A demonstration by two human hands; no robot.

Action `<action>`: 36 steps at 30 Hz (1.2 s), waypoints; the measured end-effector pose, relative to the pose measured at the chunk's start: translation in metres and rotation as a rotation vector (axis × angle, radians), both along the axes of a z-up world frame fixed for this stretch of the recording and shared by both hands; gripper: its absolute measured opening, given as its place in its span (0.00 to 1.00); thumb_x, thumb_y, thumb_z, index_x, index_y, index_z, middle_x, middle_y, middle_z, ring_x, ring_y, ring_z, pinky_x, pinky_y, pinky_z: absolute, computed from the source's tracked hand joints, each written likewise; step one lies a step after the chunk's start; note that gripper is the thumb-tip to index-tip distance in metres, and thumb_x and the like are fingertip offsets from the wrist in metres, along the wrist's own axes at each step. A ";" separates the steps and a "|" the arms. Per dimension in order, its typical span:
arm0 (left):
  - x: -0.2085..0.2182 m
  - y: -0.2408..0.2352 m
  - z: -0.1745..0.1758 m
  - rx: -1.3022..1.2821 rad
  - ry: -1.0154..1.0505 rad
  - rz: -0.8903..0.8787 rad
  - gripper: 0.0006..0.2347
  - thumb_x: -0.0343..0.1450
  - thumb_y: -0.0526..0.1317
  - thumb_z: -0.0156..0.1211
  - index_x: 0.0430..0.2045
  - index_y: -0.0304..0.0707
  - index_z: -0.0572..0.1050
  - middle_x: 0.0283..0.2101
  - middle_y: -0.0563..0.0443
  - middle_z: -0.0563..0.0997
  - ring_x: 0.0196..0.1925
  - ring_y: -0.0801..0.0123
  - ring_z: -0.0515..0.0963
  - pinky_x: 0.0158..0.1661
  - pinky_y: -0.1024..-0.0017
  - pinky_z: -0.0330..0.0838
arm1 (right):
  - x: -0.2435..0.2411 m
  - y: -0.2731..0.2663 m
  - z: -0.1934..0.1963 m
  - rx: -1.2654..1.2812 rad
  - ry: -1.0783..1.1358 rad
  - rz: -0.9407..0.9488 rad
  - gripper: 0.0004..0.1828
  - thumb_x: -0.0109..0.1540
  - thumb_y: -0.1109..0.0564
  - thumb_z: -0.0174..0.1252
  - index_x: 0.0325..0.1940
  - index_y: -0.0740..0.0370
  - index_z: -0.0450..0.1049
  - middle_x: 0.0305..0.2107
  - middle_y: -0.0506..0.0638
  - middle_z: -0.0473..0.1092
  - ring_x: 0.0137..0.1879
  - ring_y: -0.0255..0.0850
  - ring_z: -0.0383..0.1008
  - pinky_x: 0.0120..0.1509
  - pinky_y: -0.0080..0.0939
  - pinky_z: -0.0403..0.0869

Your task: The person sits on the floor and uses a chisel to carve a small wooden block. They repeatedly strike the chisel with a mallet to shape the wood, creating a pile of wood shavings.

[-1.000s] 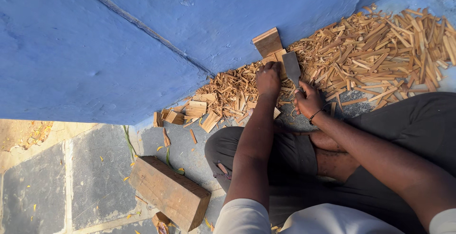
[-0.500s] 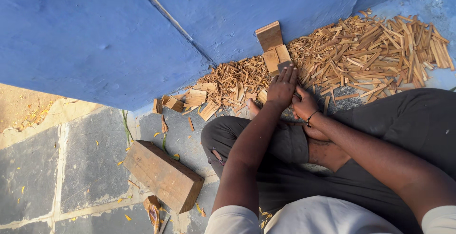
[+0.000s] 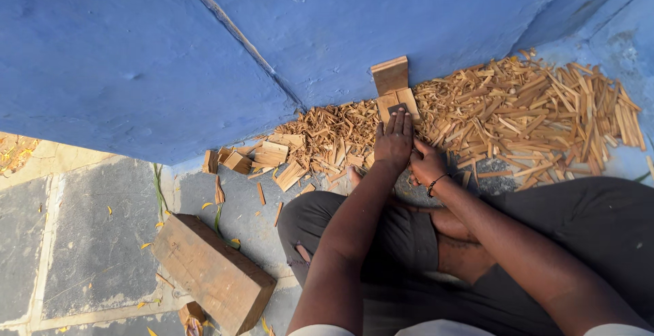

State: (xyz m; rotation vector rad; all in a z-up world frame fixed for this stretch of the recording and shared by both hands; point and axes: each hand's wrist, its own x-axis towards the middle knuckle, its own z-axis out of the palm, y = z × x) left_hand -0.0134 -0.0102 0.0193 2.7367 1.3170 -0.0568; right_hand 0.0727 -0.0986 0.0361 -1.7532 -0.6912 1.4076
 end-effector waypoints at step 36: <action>0.008 0.021 0.017 -0.068 -0.066 0.006 0.31 0.73 0.42 0.52 0.73 0.37 0.50 0.78 0.44 0.49 0.80 0.56 0.50 0.74 0.49 0.45 | 0.015 0.023 -0.017 0.076 0.071 -0.066 0.29 0.70 0.59 0.45 0.78 0.44 0.61 0.20 0.47 0.64 0.18 0.36 0.62 0.19 0.40 0.65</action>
